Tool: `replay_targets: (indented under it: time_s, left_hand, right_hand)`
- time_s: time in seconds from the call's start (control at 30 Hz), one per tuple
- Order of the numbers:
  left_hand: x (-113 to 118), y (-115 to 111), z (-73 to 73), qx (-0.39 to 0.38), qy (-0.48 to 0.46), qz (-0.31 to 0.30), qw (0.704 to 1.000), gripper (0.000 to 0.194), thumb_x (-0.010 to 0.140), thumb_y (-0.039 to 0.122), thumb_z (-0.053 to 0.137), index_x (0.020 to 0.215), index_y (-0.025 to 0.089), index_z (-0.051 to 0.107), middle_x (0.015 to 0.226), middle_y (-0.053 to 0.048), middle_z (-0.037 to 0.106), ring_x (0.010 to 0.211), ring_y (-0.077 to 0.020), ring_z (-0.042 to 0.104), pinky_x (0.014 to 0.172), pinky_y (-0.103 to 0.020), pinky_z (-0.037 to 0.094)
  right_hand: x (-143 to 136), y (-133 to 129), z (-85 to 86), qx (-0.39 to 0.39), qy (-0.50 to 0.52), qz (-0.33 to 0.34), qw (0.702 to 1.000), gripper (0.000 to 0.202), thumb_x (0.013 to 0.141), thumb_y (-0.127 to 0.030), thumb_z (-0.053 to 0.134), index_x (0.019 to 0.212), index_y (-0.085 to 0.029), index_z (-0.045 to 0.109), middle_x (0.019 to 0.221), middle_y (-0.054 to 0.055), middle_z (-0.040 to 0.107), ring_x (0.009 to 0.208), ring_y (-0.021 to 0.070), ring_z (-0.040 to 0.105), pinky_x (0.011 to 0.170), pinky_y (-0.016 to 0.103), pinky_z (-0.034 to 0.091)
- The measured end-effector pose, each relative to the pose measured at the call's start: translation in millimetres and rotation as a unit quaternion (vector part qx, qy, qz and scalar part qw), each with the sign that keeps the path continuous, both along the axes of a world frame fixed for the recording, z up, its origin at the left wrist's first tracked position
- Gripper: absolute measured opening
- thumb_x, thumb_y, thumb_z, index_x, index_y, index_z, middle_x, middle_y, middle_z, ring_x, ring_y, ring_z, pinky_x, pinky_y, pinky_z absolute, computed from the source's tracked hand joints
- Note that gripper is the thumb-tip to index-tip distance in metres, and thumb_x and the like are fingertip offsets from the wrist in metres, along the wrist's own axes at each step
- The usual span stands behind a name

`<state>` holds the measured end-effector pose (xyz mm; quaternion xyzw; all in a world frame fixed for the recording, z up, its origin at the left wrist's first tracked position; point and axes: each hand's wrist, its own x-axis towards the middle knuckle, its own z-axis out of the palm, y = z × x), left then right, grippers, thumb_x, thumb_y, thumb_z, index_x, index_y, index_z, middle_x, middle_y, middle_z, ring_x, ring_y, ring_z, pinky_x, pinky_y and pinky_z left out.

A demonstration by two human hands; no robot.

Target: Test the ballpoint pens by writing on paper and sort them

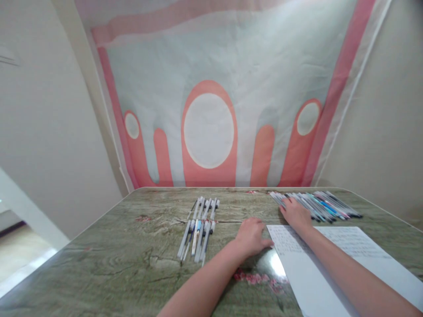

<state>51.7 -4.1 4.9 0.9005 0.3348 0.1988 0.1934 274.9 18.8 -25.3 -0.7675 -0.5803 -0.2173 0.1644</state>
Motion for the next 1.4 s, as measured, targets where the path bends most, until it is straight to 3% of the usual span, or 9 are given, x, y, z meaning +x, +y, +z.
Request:
replay_targets:
  time_s: [0.1,0.2,0.3,0.4,0.53,0.7,1.2,1.3,1.4]
  left_hand:
    - [-19.0,23.5,15.2,0.055,0.1,0.128,0.985,0.025,0.075,0.025,0.05,0.094,0.013,0.06,0.1,-0.013,0.058,0.097,-0.023,0.052,0.085,-0.033,0.04]
    - [-43.4,45.9,29.4,0.062,0.186,0.255,0.947,0.026,0.076,0.007,0.04,0.09,0.008,0.061,0.095,-0.016,0.059,0.092,-0.0232,0.056,0.078,-0.033,0.043]
    - [-65.4,60.5,34.4,0.052,0.217,0.332,0.917,0.031,0.077,0.002,0.035,0.094,0.007,0.061,0.098,-0.019,0.058,0.092,-0.0234,0.056,0.076,-0.032,0.045]
    - [-80.5,68.0,29.6,0.047,0.204,0.361,0.909,0.032,0.079,0.004,0.033,0.096,0.008,0.06,0.102,-0.019,0.057,0.095,-0.0218,0.056,0.077,-0.03,0.044]
    - [-87.3,72.0,21.8,0.045,0.189,0.364,0.911,0.03,0.08,0.006,0.035,0.095,0.009,0.06,0.1,-0.018,0.058,0.094,-0.021,0.056,0.08,-0.031,0.043]
    - [-81.3,70.1,24.8,-0.009,0.161,0.352,0.922,0.028,0.081,0.009,0.037,0.094,0.008,0.061,0.098,-0.021,0.058,0.094,-0.0232,0.056,0.081,-0.033,0.041]
    - [-34.9,45.2,15.1,0.008,0.167,0.199,0.966,0.026,0.076,0.017,0.044,0.091,0.018,0.066,0.092,-0.012,0.063,0.089,-0.0202,0.058,0.078,-0.028,0.042]
    - [-26.6,38.0,8.5,0.022,0.143,0.176,0.974,0.026,0.076,0.019,0.045,0.092,0.02,0.065,0.095,-0.01,0.061,0.091,-0.0191,0.056,0.08,-0.026,0.041]
    - [-21.1,32.6,3.0,0.026,0.118,0.161,0.98,0.025,0.076,0.021,0.046,0.094,0.019,0.063,0.096,-0.009,0.06,0.092,-0.0184,0.055,0.082,-0.026,0.039]
  right_hand:
    - [-4.7,-2.3,2.0,-0.006,-0.009,0.008,1.0,0.026,0.084,-0.032,0.039,0.101,-0.02,0.055,0.095,0.008,0.054,0.071,0.0173,0.055,0.053,0.026,0.036]
    - [-8.5,-3.3,2.1,-0.003,-0.018,0.012,1.0,0.027,0.085,-0.031,0.037,0.103,-0.021,0.054,0.097,0.007,0.054,0.068,0.0156,0.054,0.051,0.025,0.033]
    - [-10.1,-2.6,0.1,0.013,-0.023,0.022,0.999,0.027,0.085,-0.03,0.035,0.103,-0.022,0.054,0.098,0.005,0.054,0.068,0.0154,0.054,0.048,0.025,0.031]
    - [-10.1,-1.4,-2.0,0.023,-0.021,0.036,0.999,0.026,0.085,-0.028,0.035,0.101,-0.022,0.055,0.097,0.004,0.054,0.068,0.0148,0.054,0.047,0.025,0.03]
    - [-9.6,-0.6,-4.1,0.026,-0.014,0.049,0.998,0.026,0.084,-0.027,0.035,0.099,-0.022,0.056,0.097,0.004,0.055,0.066,0.0135,0.054,0.047,0.025,0.03]
    - [-8.8,0.6,-6.4,0.019,-0.01,0.055,0.998,0.027,0.084,-0.026,0.034,0.1,-0.022,0.056,0.099,0.005,0.054,0.066,0.0138,0.053,0.048,0.025,0.031]
    - [-12.0,-0.3,-1.7,0.016,0.024,0.111,0.993,0.026,0.083,-0.025,0.035,0.098,-0.022,0.056,0.098,0.006,0.056,0.072,0.0161,0.055,0.054,0.027,0.037]
    - [-15.0,-1.1,2.5,0.021,0.053,0.154,0.986,0.025,0.083,-0.025,0.037,0.096,-0.021,0.057,0.096,0.006,0.057,0.074,0.0162,0.055,0.057,0.027,0.039]
    - [-25.7,-4.2,9.6,0.014,0.087,0.259,0.962,0.021,0.083,-0.026,0.04,0.091,-0.02,0.059,0.091,0.005,0.058,0.078,0.0159,0.054,0.066,0.027,0.04]
